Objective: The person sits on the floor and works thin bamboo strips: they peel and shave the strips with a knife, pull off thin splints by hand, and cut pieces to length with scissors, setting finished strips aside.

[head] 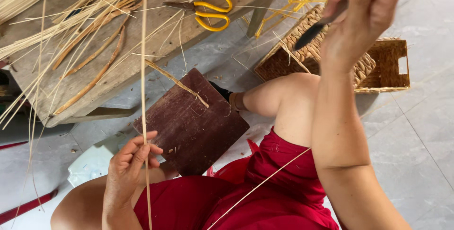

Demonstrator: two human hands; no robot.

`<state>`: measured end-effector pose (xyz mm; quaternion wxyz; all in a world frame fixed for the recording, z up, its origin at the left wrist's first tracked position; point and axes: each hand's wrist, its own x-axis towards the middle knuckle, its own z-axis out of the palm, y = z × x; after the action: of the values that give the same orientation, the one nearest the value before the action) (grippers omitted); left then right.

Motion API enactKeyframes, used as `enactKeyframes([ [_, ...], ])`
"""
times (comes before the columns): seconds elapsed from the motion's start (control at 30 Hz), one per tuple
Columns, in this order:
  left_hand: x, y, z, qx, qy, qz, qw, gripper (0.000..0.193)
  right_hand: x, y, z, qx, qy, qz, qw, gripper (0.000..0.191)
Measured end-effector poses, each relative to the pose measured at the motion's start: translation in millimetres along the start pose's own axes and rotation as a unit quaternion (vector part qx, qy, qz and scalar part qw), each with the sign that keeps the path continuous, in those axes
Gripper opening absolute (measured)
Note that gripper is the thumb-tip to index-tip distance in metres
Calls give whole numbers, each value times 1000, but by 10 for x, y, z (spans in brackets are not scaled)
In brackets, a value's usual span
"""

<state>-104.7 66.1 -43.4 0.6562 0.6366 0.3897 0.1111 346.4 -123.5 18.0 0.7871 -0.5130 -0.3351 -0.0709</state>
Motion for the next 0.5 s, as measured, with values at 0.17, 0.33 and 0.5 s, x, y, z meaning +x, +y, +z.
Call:
enactKeyframes([
  [0.17,43,66,49,-10,13,-11,1000,33,259,148,-413,-328,-209,175,905,12],
  [0.33,62,33,92,-25,-20,2,999,32,68,808,-747,-525,-236,395,716,19],
  [0.5,39,51,90,-28,-42,-43,998,29,-34,976,-1055,-652,-325,326,603,23],
])
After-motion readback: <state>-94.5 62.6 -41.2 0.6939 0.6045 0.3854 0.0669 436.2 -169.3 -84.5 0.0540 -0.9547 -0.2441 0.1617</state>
